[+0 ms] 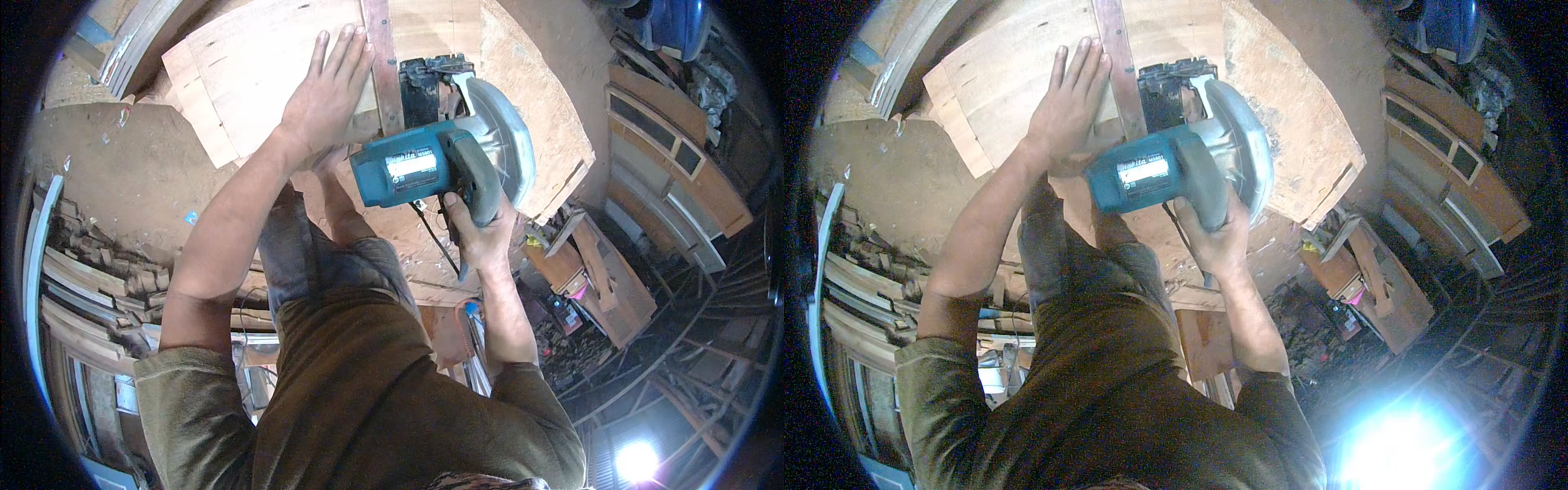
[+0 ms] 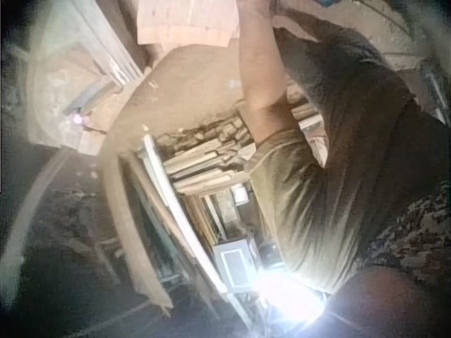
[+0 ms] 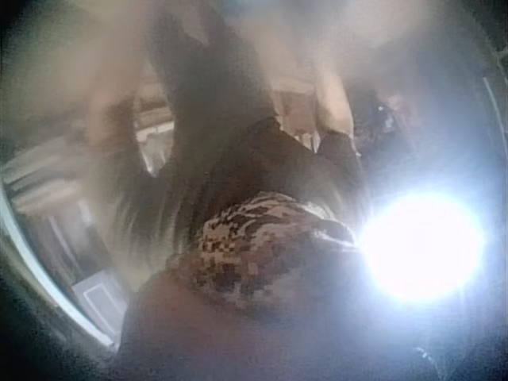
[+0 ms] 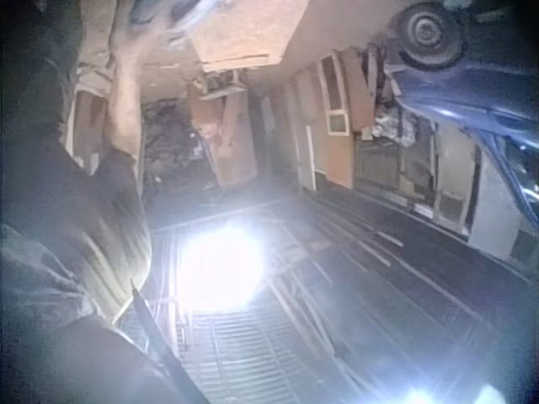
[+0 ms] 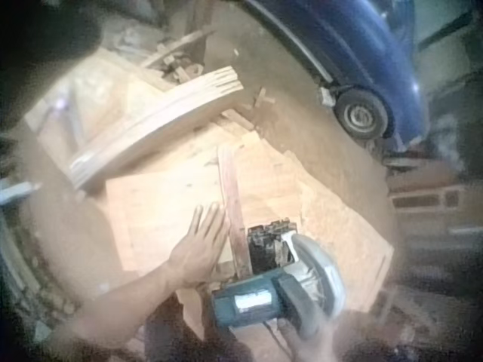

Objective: The person uses a circular saw to cut wooden planks on a workbench. They measure and mark the wood with a tape measure and pencil, then cut the pieces to size. The person stacks the cut pieces and continues the process with additional planks.

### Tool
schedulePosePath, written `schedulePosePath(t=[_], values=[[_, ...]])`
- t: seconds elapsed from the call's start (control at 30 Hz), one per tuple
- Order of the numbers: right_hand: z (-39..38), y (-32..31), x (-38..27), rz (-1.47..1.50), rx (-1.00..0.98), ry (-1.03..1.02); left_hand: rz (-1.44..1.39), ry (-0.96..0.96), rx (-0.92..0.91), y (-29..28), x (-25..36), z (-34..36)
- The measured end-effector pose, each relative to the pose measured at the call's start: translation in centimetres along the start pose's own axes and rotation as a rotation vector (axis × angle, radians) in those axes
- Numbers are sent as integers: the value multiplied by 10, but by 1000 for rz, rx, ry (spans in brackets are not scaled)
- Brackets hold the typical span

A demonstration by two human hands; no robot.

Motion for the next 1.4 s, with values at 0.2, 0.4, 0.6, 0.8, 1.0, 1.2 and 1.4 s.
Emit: schedulePosePath(t=[0.2, 0.4, 0.6, 0.8, 1.0, 1.2, 1.4], values=[[4, -2, -4, 43, -6, 114, 27, 21, 95, 2, 5, -2], [15, 5, -12, 56, 13, 56, -8, 13, 141, 11, 1, -2], [17, 6, -11, 74, 17, 81, -89, -6, 99, 5, 2, -2], [23, 6, -12, 50, 8, 48, -21, 10, 129, 8, 3, -2], [19, 6, -14, 23, -1, 93, 47, 7, 120, 12, 1, -2], [3, 0, -8, -24, 18, -24, -101, -32, 47, -1, 1, 0], [10, 3, -7, 29, 7, 81, -22, -8, 20, 2, 3, 0]])
Point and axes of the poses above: each hand's wrist, its own z-axis towards the middle knuckle, its own y-axis out of the palm, x = y × z, the point moved 7 cm from there along z, towards the middle knuckle, and after that the axes turned 13 degrees about x, right-handed, at the moved point
